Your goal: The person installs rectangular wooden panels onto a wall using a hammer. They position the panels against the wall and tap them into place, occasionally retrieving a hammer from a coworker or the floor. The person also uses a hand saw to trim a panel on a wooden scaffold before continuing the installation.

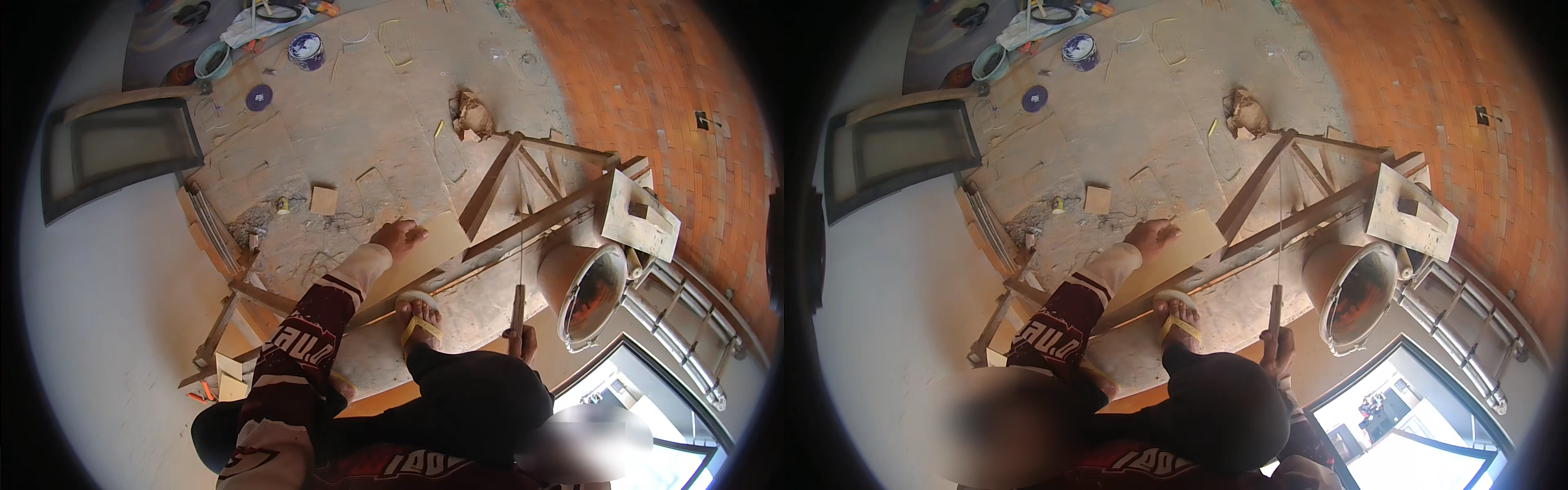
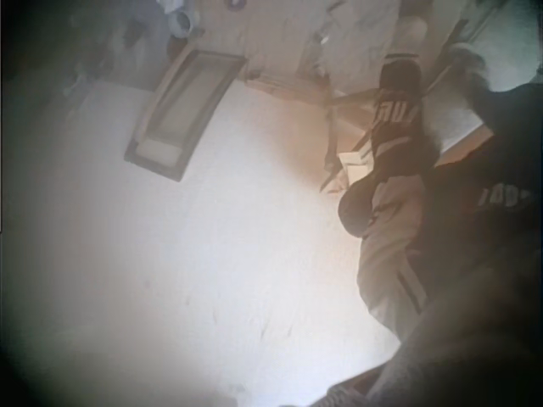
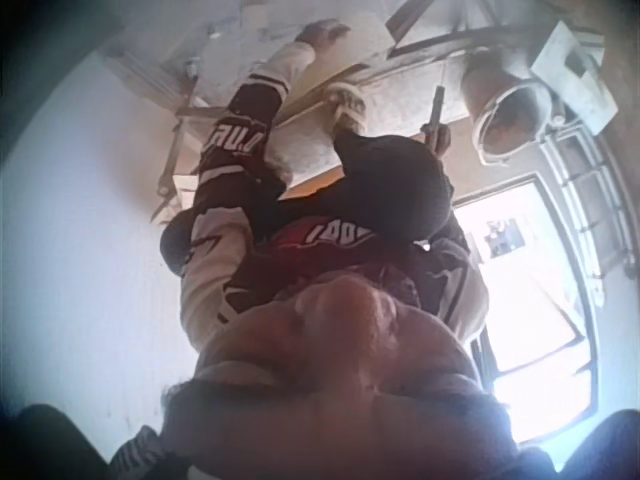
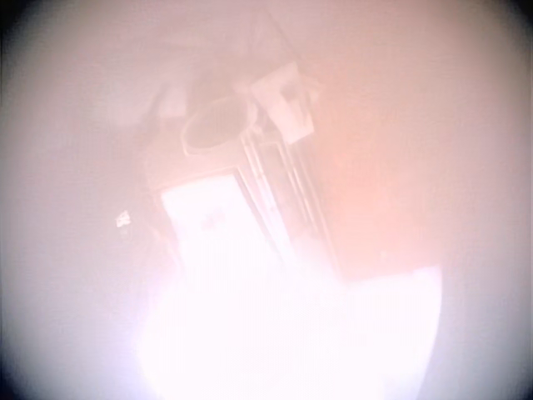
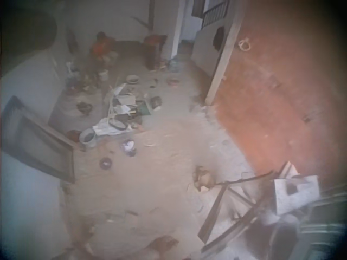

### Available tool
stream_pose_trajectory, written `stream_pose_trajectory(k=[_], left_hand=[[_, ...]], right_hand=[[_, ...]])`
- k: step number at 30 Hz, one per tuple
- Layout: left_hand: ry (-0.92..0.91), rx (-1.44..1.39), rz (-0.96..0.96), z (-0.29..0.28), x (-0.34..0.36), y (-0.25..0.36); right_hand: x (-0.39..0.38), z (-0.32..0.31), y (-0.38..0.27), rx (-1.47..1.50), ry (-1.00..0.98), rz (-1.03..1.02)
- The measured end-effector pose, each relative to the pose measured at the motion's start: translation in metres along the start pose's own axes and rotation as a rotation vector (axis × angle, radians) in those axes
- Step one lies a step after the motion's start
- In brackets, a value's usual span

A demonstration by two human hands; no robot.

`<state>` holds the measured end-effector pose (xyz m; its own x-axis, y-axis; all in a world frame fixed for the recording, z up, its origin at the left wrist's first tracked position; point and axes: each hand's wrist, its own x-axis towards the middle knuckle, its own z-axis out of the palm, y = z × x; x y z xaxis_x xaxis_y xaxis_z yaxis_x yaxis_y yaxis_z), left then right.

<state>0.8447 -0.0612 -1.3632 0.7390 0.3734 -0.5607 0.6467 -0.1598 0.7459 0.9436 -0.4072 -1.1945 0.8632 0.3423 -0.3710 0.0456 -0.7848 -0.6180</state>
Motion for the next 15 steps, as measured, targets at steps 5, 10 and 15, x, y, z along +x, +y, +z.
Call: stream_pose_trajectory(k=[5, 10, 15], left_hand=[[-0.088, 0.128, -0.107, 0.014, -0.007, 0.027], [-0.096, 0.185, -0.111, 0.002, -0.025, 0.021], [-0.122, 0.173, -0.184, 0.017, -0.035, 0.008]], right_hand=[[0.020, 0.008, -0.049, 0.341, -0.126, -0.085], [0.011, 0.019, -0.042, 0.261, -0.076, -0.096], [-0.007, 0.033, -0.024, 0.219, -0.006, -0.171]])
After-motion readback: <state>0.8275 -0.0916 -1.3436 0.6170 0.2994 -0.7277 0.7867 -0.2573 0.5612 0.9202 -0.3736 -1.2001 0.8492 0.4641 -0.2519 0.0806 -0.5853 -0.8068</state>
